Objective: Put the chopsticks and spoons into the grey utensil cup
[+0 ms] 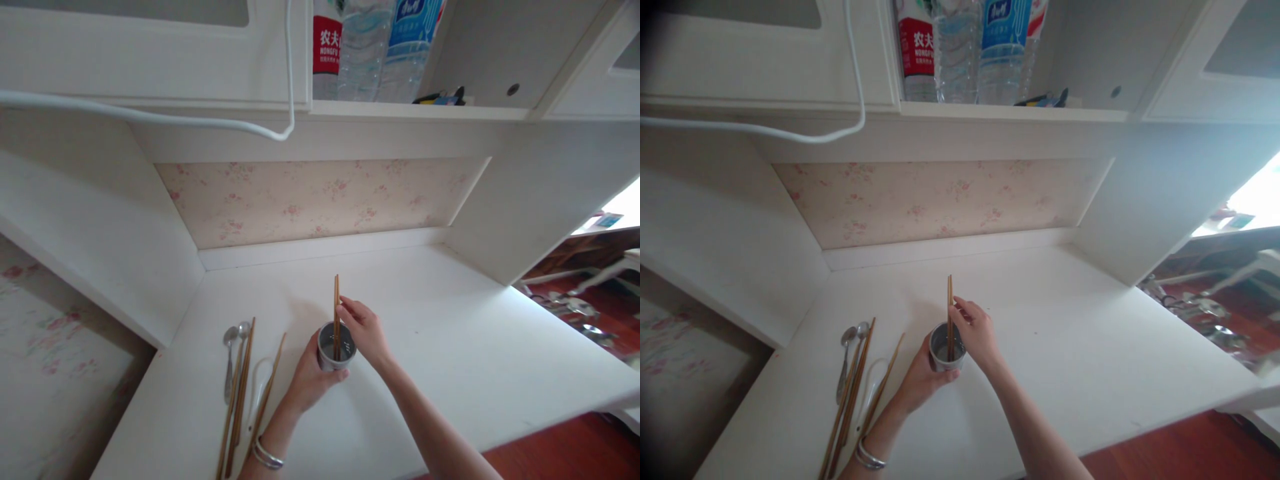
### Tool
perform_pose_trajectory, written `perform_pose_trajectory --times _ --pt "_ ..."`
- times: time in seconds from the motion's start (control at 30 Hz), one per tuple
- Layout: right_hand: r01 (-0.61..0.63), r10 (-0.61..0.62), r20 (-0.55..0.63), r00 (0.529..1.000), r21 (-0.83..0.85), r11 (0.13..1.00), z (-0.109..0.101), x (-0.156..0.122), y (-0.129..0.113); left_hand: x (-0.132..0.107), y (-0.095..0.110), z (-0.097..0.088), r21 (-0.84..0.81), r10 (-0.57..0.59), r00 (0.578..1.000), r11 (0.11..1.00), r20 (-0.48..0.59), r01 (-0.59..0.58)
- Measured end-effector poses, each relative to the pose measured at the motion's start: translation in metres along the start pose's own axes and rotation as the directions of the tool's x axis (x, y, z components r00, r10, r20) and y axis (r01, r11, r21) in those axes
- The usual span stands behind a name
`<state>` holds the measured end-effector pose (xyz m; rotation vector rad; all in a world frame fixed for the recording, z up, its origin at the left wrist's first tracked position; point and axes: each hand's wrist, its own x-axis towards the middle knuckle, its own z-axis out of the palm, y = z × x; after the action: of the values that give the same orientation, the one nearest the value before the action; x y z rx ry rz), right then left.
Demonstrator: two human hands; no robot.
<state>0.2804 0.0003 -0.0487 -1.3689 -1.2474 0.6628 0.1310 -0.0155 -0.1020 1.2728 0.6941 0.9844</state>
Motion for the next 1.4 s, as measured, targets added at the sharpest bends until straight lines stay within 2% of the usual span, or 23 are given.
perform_pose_trajectory --times 0.13,0.23,0.3,0.47,0.53,0.6,0.7,0.8,0.93,1.03,1.17,1.4 --pt "-0.102 0.077 0.143 0.987 0.178 0.979 -0.009 -0.027 0.021 0.000 -0.003 0.001 -0.003 0.026 0.999 1.000 -0.019 -0.026" --pt "-0.187 0.102 0.293 0.951 0.277 0.943 -0.009 -0.049 0.035 -0.001 -0.007 0.001 0.075 0.038 0.998 0.997 -0.051 -0.034" --pt "-0.206 0.092 0.345 0.934 0.310 0.928 -0.006 -0.059 0.040 -0.002 -0.008 0.001 0.144 0.071 0.995 0.988 -0.073 -0.060" --pt "-0.156 0.072 0.299 0.951 0.264 0.952 0.004 -0.067 0.045 -0.014 -0.005 -0.002 0.321 0.141 0.987 0.941 -0.079 -0.109" --pt "-0.160 0.082 0.294 0.952 0.251 0.955 0.004 -0.068 0.047 -0.025 0.004 -0.010 0.392 0.104 0.989 0.918 -0.103 -0.056" --pt "-0.171 0.091 0.299 0.950 0.254 0.952 0.004 -0.068 0.051 -0.038 0.019 -0.023 0.484 0.041 0.986 0.874 -0.163 0.043" --pt "-0.176 0.095 0.307 0.947 0.247 0.953 0.002 -0.069 0.059 -0.052 0.047 -0.054 0.642 -0.044 0.966 0.739 -0.255 0.203" --pt "-0.172 0.097 0.313 0.945 0.220 0.960 0.002 -0.070 0.066 -0.057 0.067 -0.087 0.805 0.016 0.918 0.487 -0.397 0.340" --pt "-0.163 0.105 0.286 0.952 0.187 0.969 0.003 -0.071 0.072 -0.058 0.070 -0.116 0.877 -0.037 0.881 0.077 -0.472 0.474" --pt "-0.156 0.098 0.279 0.955 0.197 0.968 0.003 -0.073 0.072 -0.057 0.062 -0.124 0.869 -0.100 0.865 -0.114 -0.492 0.481" --pt "-0.150 0.096 0.264 0.960 0.194 0.969 0.002 -0.073 0.069 -0.052 0.056 -0.123 0.863 -0.163 0.853 -0.208 -0.495 0.461" --pt "-0.127 0.083 0.242 0.967 0.171 0.977 0.001 -0.071 0.067 -0.040 0.054 -0.108 0.868 -0.207 0.850 -0.237 -0.484 0.436"
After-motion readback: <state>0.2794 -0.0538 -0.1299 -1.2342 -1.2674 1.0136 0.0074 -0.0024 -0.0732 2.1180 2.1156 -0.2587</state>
